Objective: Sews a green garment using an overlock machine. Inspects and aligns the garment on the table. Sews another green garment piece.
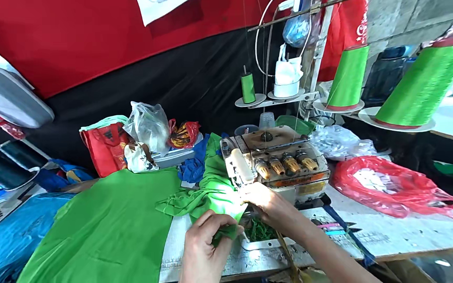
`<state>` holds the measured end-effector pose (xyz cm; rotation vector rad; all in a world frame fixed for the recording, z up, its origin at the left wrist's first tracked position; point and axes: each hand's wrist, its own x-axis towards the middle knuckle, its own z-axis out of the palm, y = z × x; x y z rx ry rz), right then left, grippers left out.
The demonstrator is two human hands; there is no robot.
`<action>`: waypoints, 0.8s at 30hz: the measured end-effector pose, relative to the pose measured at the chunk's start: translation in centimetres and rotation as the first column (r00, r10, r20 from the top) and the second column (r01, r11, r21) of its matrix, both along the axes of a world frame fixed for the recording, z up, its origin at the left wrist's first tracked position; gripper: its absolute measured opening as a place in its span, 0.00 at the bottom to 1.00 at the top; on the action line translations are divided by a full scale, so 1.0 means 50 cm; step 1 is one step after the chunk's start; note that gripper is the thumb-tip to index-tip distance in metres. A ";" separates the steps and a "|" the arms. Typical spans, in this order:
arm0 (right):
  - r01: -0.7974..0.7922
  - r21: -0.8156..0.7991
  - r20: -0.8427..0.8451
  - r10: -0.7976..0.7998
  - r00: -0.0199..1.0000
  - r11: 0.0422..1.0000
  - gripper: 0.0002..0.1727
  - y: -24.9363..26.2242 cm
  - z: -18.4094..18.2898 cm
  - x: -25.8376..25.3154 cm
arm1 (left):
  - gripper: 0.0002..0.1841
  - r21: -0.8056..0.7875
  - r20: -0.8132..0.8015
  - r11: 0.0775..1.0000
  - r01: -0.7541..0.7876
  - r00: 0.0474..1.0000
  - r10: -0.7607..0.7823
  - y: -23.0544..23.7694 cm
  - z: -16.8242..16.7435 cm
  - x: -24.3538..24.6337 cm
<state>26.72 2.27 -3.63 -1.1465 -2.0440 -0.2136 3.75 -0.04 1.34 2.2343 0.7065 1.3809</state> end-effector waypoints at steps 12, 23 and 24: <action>-0.361 -0.065 -0.380 0.312 0.871 0.930 0.11 -0.104 0.009 -0.064 | 0.08 -0.125 -0.070 0.992 0.018 0.997 -0.026 -0.064 0.004 -0.021; -0.488 0.031 -0.507 0.435 0.744 0.872 0.12 -0.121 0.034 -0.090 | 0.11 -0.176 0.113 0.965 0.193 0.978 -0.175 -0.050 -0.016 -0.041; -0.490 0.033 -0.512 0.436 0.740 0.871 0.12 -0.123 0.035 -0.091 | 0.12 -0.155 0.100 0.971 0.184 0.980 -0.170 -0.052 -0.018 -0.042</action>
